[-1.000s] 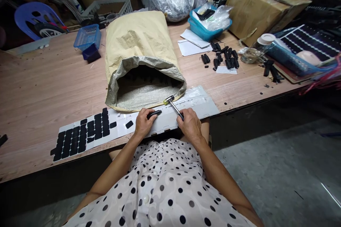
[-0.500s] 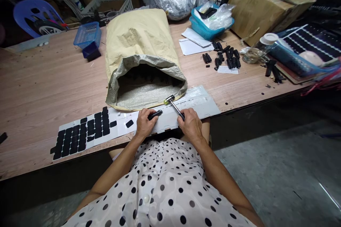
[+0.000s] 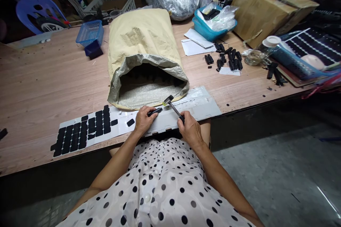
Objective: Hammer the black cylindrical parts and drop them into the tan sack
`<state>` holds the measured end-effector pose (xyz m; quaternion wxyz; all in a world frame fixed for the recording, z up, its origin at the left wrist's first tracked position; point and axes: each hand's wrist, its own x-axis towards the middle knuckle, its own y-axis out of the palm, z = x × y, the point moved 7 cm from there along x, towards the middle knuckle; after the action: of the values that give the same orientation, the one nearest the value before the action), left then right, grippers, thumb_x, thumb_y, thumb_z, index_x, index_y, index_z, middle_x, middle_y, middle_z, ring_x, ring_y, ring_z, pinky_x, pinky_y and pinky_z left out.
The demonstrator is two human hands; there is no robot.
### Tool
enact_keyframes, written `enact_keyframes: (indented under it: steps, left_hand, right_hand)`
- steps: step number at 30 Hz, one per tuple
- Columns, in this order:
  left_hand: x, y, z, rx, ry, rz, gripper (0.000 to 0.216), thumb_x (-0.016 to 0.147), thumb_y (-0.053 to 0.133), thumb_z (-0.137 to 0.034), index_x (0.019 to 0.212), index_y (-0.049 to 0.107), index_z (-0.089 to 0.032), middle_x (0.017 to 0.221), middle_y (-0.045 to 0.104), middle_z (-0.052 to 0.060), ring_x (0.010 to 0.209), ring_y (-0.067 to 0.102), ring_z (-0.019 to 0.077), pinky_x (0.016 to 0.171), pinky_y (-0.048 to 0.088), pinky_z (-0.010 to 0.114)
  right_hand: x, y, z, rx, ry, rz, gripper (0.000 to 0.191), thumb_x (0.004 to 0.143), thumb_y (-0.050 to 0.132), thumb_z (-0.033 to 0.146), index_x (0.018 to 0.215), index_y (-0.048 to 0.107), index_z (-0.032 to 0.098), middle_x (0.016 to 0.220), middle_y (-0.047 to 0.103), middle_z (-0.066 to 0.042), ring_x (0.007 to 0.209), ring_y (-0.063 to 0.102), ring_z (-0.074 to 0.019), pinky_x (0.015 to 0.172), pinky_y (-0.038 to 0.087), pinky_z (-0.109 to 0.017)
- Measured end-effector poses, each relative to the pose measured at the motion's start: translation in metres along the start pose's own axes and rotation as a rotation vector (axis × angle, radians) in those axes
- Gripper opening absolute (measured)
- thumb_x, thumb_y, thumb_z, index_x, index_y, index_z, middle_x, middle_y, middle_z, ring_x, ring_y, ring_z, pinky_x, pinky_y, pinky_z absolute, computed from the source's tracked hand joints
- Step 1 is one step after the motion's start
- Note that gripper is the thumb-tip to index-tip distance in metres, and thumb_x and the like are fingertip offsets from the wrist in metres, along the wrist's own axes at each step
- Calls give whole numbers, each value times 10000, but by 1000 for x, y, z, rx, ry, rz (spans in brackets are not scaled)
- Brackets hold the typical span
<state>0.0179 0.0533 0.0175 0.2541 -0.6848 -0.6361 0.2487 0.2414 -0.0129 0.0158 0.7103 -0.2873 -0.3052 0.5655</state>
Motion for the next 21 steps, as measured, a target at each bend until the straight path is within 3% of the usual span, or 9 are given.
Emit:
enact_keyframes:
  steps: [3, 11, 17, 21]
  left_hand:
    - [1, 1, 0, -28, 19, 26, 159, 816, 731, -170, 947, 795, -233, 944, 702, 33, 960, 640, 221, 886, 518, 346]
    - [3, -4, 2, -63, 20, 68, 166, 867, 693, -257, 975, 812, -213, 929, 689, 38, 877, 658, 190, 835, 529, 311]
    - [5, -6, 11, -255, -107, 133, 201, 876, 652, -333, 834, 792, -195, 875, 740, 44, 835, 655, 190, 809, 501, 308]
    - [3, -4, 13, -335, -154, 150, 258, 862, 628, -375, 700, 689, -184, 699, 648, -1, 709, 573, 163, 700, 431, 277]
  right_hand:
    - [-1, 0, 3, -14, 26, 12, 220, 852, 513, 351, 1030, 593, 249, 821, 723, -46, 682, 643, -227, 640, 440, -306]
    - [-1, 0, 10, 94, 17, -24, 319, 836, 483, 329, 1092, 650, 236, 917, 759, -72, 716, 657, -223, 721, 505, -332]
    - [2, 0, 5, 171, 66, 5, 367, 820, 493, 370, 1106, 667, 221, 901, 759, -62, 671, 618, -202, 711, 505, -328]
    - [3, 0, 5, 173, 72, 10, 364, 815, 500, 366, 1102, 670, 222, 883, 752, -54, 621, 581, -186, 683, 489, -318]
